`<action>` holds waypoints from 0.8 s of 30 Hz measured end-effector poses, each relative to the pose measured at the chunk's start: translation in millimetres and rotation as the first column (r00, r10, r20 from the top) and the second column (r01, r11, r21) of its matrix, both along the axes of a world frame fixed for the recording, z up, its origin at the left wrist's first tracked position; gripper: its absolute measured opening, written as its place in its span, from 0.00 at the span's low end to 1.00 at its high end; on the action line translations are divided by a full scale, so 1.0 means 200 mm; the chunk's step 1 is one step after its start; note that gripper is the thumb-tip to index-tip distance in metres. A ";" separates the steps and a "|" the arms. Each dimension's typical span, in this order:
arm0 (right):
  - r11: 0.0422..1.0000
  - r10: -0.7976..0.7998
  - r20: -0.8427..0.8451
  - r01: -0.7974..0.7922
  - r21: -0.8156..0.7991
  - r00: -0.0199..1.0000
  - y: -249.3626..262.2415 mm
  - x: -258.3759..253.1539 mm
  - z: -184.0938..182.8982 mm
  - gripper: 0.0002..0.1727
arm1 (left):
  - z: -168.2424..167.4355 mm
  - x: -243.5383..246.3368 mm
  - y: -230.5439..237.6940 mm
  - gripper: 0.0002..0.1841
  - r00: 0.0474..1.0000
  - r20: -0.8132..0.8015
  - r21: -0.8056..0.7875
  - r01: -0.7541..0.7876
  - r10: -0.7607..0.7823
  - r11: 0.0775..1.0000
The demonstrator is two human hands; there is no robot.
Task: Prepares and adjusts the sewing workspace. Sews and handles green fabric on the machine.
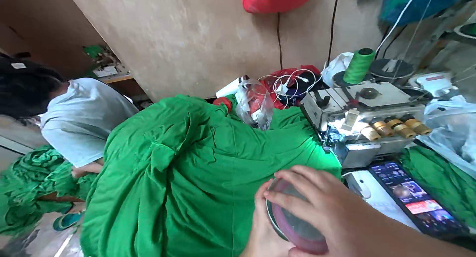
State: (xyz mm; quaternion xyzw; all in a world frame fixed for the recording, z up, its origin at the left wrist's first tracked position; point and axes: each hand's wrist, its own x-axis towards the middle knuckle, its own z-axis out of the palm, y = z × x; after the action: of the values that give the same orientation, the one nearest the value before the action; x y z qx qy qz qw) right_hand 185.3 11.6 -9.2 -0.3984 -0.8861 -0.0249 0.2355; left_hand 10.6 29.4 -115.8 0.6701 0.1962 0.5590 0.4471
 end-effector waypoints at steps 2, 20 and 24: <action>1.000 -0.016 0.014 0.016 0.006 1.000 0.03 -0.02 -0.01 0.43 | 0.00 0.00 0.00 0.54 1.000 -0.021 -0.003 -0.009 0.009 1.000; 0.992 0.126 -0.520 -0.092 0.090 0.845 0.02 0.04 -0.21 0.34 | 0.00 0.00 -0.04 0.60 0.993 -0.078 -0.060 -0.095 0.090 0.994; 0.988 -0.059 -0.768 0.146 0.046 0.638 -0.06 0.24 -0.43 0.21 | 0.07 -0.04 -0.07 0.64 0.979 -0.077 -0.120 -0.199 0.191 0.973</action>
State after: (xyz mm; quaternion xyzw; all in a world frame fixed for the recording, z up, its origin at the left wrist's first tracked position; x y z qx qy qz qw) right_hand 233.1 -1.4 -95.5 -0.4086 -0.6774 0.0862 0.6056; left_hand 2.1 15.6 -102.1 0.6358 0.3107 0.5643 0.4252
